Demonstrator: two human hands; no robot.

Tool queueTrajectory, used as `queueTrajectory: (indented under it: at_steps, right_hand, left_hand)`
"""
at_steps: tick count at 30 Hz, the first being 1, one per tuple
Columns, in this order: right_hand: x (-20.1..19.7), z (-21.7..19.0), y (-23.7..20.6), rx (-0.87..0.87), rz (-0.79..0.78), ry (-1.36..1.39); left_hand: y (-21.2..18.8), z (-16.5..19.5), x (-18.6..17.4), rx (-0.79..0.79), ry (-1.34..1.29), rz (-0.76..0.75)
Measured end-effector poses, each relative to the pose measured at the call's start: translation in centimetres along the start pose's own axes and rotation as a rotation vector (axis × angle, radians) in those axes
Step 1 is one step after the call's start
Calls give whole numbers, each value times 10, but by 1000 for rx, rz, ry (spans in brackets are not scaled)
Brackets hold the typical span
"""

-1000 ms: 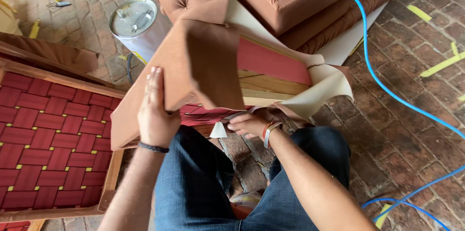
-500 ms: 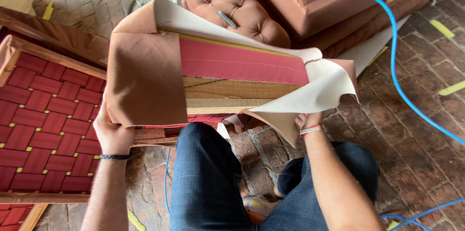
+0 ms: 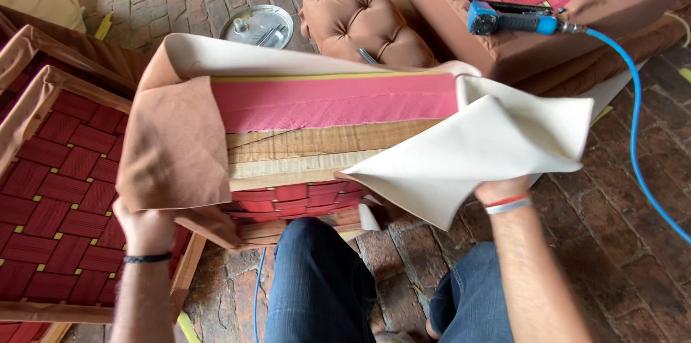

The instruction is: The person uses a pneumatic staple gun to attach brown fabric to a rectangular cushion. They smooth and fold the fabric edges, then staple along the sides and corners to secure the covering.

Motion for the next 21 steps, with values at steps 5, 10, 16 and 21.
queueTrajectory:
  at_steps: [5,10,16,21]
  right_hand:
    - [-17,-55,21,39,35,110]
    - [-51,-104,46,-25,147,44]
    - [-83,-127,36,-35,315,-60]
    - [-98,-146,13,-32,412,-135]
  left_hand:
    - [-16,-23,53,87,-108,-109]
    - [-56,-53,119,76,36,-142]
    - [-102,-53,179,-150,-87,-274]
    - [-116,-5,179,78,132,-346]
Point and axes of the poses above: each hand's wrist, its own y-axis towards the middle knuckle, its own x-axis out of the palm, z = x × y, the point moved 3 cm from there along y, towards the middle knuckle
